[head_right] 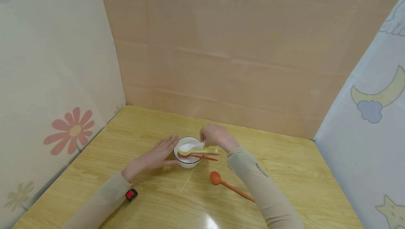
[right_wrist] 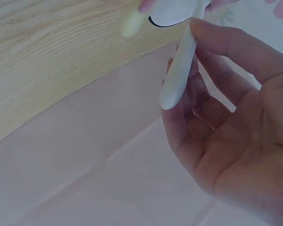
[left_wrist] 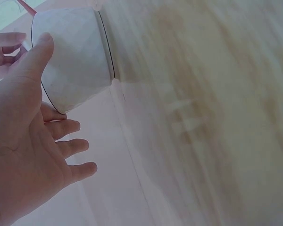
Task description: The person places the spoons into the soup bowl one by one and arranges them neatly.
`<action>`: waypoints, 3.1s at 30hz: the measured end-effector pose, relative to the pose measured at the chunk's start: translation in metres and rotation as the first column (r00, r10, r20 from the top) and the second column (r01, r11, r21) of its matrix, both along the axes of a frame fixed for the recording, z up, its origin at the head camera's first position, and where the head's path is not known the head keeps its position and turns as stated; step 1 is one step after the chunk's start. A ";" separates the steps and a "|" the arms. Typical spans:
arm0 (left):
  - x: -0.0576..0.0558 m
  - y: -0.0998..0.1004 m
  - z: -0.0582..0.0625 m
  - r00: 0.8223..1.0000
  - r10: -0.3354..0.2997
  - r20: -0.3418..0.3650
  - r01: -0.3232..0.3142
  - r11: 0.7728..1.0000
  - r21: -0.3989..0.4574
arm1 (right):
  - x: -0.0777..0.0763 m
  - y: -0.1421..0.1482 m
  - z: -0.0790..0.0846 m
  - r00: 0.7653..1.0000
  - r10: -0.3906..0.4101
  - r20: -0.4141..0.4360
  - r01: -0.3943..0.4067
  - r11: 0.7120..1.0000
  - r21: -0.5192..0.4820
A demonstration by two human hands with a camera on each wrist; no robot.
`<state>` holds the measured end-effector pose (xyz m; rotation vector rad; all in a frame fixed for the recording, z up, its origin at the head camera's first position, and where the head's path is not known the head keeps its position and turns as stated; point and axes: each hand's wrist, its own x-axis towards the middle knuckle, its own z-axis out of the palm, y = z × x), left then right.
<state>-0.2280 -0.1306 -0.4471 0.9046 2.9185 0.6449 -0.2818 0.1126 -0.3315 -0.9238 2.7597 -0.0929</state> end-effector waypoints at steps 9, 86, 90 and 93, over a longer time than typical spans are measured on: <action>-0.001 0.000 -0.001 1.000 -0.003 -0.004 0.003 1.000 -0.007 | 0.000 -0.002 -0.002 1.000 -0.021 0.017 0.020 1.000 0.009; -0.001 -0.001 -0.003 1.000 0.018 -0.008 -0.018 1.000 -0.004 | 0.011 0.031 -0.003 0.996 -0.081 -0.038 0.076 0.990 -0.118; -0.001 0.000 -0.004 1.000 0.019 -0.004 -0.019 1.000 -0.010 | 0.014 0.038 -0.002 0.995 -0.092 -0.047 0.084 0.985 -0.148; 0.000 0.000 -0.003 1.000 0.017 -0.008 -0.018 1.000 -0.014 | 0.017 0.044 -0.002 0.994 -0.098 -0.053 0.088 0.982 -0.164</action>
